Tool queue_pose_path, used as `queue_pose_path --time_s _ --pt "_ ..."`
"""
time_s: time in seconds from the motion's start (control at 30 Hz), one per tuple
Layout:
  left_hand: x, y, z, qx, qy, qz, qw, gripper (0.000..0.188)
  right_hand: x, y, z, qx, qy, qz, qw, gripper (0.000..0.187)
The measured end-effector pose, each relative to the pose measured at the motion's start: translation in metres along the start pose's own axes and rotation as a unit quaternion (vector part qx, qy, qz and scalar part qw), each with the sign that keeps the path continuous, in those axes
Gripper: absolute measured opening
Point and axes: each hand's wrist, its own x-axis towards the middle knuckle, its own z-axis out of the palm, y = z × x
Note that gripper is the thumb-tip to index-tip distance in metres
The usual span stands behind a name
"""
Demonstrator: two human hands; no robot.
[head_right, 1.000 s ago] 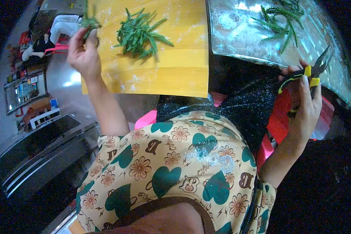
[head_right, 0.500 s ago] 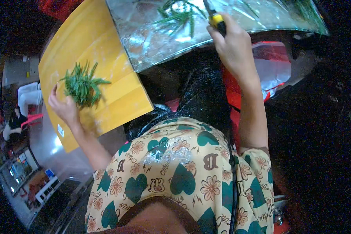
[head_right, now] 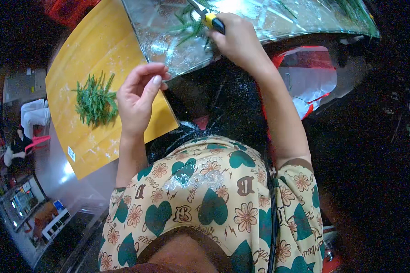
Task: Cutting and bundling green leafy branches at a production workstation.
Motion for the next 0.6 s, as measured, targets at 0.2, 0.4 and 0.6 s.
queue_pose_path --time_s 0.2,0.4,0.6 --pt "0.008 0.000 -0.002 -0.265 -0.007 -0.161 0.951 0.031 -0.044 -0.046 0.010 0.058 0.132 -0.161 0.976 0.020" --pt "0.005 -0.009 -0.011 -0.361 0.030 -0.226 0.904 0.044 -0.070 -0.058 0.021 -0.083 -0.066 -0.310 0.945 0.019" --pt "-0.008 -0.013 -0.028 -0.177 -0.103 -0.138 0.969 0.039 -0.076 -0.052 0.025 -0.159 -0.142 -0.317 0.924 0.021"
